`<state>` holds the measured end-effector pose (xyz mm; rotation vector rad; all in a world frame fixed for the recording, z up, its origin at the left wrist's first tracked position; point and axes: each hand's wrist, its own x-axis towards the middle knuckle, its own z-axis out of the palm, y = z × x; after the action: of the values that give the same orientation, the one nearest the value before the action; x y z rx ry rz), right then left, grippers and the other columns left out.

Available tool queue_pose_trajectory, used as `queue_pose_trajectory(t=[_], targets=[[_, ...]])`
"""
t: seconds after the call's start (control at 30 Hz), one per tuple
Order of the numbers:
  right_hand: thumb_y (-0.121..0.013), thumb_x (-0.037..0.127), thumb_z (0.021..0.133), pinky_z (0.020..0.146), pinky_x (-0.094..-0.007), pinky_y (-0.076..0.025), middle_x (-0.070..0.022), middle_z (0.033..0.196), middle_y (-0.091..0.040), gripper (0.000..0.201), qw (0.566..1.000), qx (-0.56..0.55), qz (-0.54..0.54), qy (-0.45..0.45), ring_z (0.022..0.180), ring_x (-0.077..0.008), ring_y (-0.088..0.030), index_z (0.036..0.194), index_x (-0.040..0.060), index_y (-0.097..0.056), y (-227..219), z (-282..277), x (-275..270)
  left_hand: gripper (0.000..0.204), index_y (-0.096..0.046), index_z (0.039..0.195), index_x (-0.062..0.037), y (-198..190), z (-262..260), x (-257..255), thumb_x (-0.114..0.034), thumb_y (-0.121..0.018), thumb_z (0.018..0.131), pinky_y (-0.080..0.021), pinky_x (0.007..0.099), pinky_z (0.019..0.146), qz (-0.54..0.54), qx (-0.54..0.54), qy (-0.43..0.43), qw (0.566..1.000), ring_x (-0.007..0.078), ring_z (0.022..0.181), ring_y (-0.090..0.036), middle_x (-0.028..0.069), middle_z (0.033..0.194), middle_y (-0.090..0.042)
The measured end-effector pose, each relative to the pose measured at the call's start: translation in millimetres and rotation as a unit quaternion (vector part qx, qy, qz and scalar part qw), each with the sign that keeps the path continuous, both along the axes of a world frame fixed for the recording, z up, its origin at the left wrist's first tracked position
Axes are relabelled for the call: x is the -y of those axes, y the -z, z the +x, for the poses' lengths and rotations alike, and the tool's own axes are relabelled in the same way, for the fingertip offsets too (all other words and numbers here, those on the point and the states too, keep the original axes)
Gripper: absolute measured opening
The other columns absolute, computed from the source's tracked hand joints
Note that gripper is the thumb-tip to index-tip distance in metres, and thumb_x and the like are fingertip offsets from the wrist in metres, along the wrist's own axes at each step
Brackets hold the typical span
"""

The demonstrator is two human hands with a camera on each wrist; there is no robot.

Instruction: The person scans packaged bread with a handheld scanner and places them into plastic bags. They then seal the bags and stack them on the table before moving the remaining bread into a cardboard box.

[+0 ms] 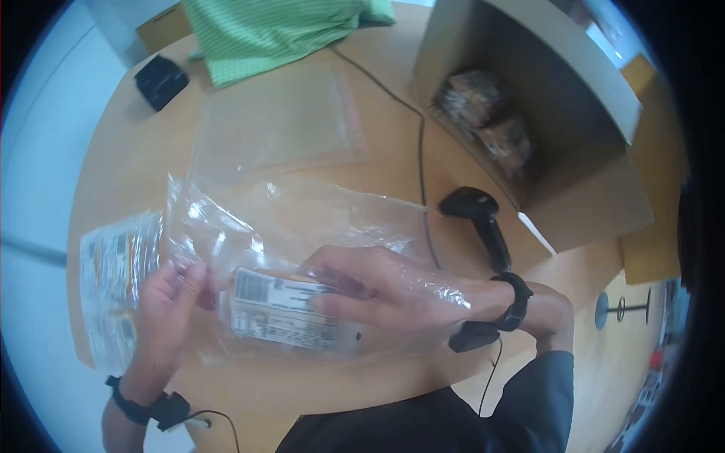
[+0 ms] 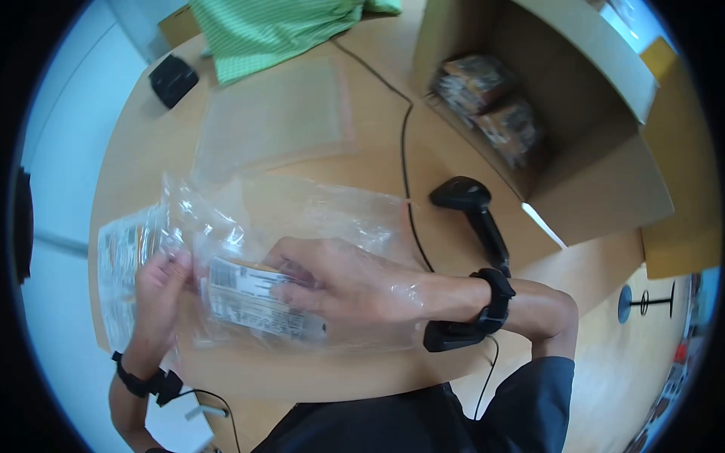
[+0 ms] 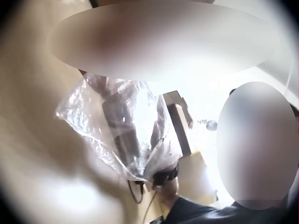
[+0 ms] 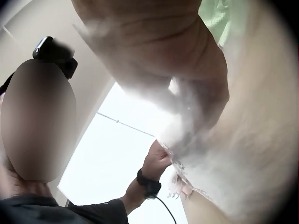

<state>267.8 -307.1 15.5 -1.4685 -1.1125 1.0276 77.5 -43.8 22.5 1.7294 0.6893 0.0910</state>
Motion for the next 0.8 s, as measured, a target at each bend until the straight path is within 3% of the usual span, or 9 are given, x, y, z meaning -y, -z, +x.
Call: queue_pose_trajectory(t=[0.1, 0.23, 0.4, 0.43, 0.53, 0.57, 0.63, 0.7, 0.8], targets=[[-0.064, 0.021, 0.108, 0.082, -0.0345, -0.056, -0.0107, 0.106, -0.073, 0.036, 0.989, -0.057, -0.037, 0.131, 0.095, -0.0162, -0.069, 0.134, -0.0029, -0.060, -19.5, 8.6, 54.4, 0.029, -0.066, 0.114, -0.0025, -28.0, 61.4, -18.1, -0.031, -0.060, 0.111, -0.048, 0.0239, 0.060, 0.114, 0.084, -0.043, 0.989, 0.0091, 0.065, -0.061, 0.0016, 0.081, -0.067], [-0.062, 0.016, 0.108, 0.088, -0.0265, -0.054, -0.0012, 0.112, -0.070, 0.028, 0.852, -0.207, 0.151, 0.456, 0.100, -0.0067, -0.065, 0.133, 0.0027, -0.063, -22.2, 36.6, 114.6, 0.029, -0.064, 0.114, -0.0053, -24.4, 144.9, -100.5, -0.034, -0.061, 0.110, -0.040, 0.0232, 0.052, 0.210, 0.170, -0.045, 0.962, 0.0055, 0.059, -0.052, -0.0010, 0.076, -0.059], [-0.053, 0.005, 0.105, 0.102, -0.0408, -0.057, -0.0186, 0.127, -0.063, 0.023, 0.767, 0.035, 0.179, 0.615, 0.114, -0.0278, -0.066, 0.124, -0.0067, -0.059, -2.6, 164.0, 138.2, 0.031, -0.063, 0.121, -0.0048, 47.0, 235.8, -203.0, -0.033, -0.065, 0.107, -0.044, 0.0257, 0.053, 0.301, 0.141, -0.072, 0.940, 0.0067, 0.059, -0.055, 0.0010, 0.079, -0.062], [-0.052, 0.002, 0.105, 0.102, -0.0426, -0.058, -0.0205, 0.128, -0.062, 0.019, 0.710, -0.117, 0.266, 0.641, 0.112, -0.0304, -0.066, 0.119, -0.0081, -0.059, -0.1, 195.8, 132.9, 0.031, -0.063, 0.121, -0.0048, 63.9, 249.9, -212.2, -0.033, -0.065, 0.107, -0.044, 0.0257, 0.053, 0.307, 0.149, -0.073, 0.937, 0.0067, 0.059, -0.055, 0.0010, 0.079, -0.062], [-0.053, 0.002, 0.104, 0.099, -0.0451, -0.060, -0.0199, 0.124, -0.063, 0.013, 0.732, -0.182, 0.266, 0.600, 0.108, -0.0324, -0.066, 0.111, -0.0069, -0.059, 35.4, 279.1, 129.0, 0.049, -0.059, 0.137, 0.0000, 109.8, 274.4, -236.3, -0.036, -0.067, 0.104, -0.056, 0.0390, 0.075, 0.372, 0.131, -0.096, 0.914, 0.0254, 0.084, -0.071, 0.0148, 0.099, -0.073], [-0.059, 0.011, 0.105, 0.085, -0.0408, -0.063, -0.0159, 0.108, -0.068, 0.014, 0.763, -0.187, 0.193, 0.588, 0.097, -0.0282, -0.069, 0.108, -0.0021, -0.062, 32.4, 277.1, 122.5, 0.056, -0.056, 0.143, 0.0013, 122.9, 279.4, -245.2, -0.037, -0.066, 0.104, -0.058, 0.0447, 0.088, 0.387, 0.102, -0.092, 0.912, 0.0337, 0.100, -0.074, 0.0213, 0.113, -0.074], [-0.060, 0.017, 0.105, 0.074, -0.0352, -0.061, -0.0118, 0.097, -0.068, 0.016, 0.799, -0.133, 0.094, 0.579, 0.086, -0.0227, -0.068, 0.105, 0.0011, -0.063, 19.4, 272.8, 119.1, 0.066, -0.048, 0.153, -0.0037, 158.9, 287.3, -255.0, -0.042, -0.067, 0.102, -0.044, 0.0519, 0.113, 0.493, 0.196, -0.146, 0.835, 0.0429, 0.137, -0.056, 0.0282, 0.147, -0.058], [-0.062, 0.022, 0.106, 0.064, -0.0295, -0.059, -0.0076, 0.087, -0.068, 0.019, 0.821, -0.071, -0.009, 0.566, 0.075, -0.0173, -0.068, 0.102, 0.0043, -0.065, 20.9, 275.2, 125.3, 0.073, -0.039, 0.162, -0.0130, 101.4, 259.5, -180.5, -0.049, -0.062, 0.103, -0.029, 0.0561, 0.124, 0.567, 0.148, -0.102, 0.804, 0.0443, 0.153, -0.036, 0.0262, 0.166, -0.037], [-0.064, 0.030, 0.107, 0.051, -0.0223, -0.051, -0.0003, 0.076, -0.066, 0.024, 0.843, 0.022, -0.068, 0.533, 0.059, -0.0071, -0.059, 0.097, 0.0085, -0.066, 25.6, 277.7, 129.1, 0.078, -0.031, 0.167, -0.0200, 75.7, 237.8, -134.9, -0.063, -0.048, 0.105, -0.018, 0.0639, 0.127, 0.654, 0.002, 0.163, 0.739, 0.0449, 0.161, -0.019, 0.0240, 0.174, -0.022]])
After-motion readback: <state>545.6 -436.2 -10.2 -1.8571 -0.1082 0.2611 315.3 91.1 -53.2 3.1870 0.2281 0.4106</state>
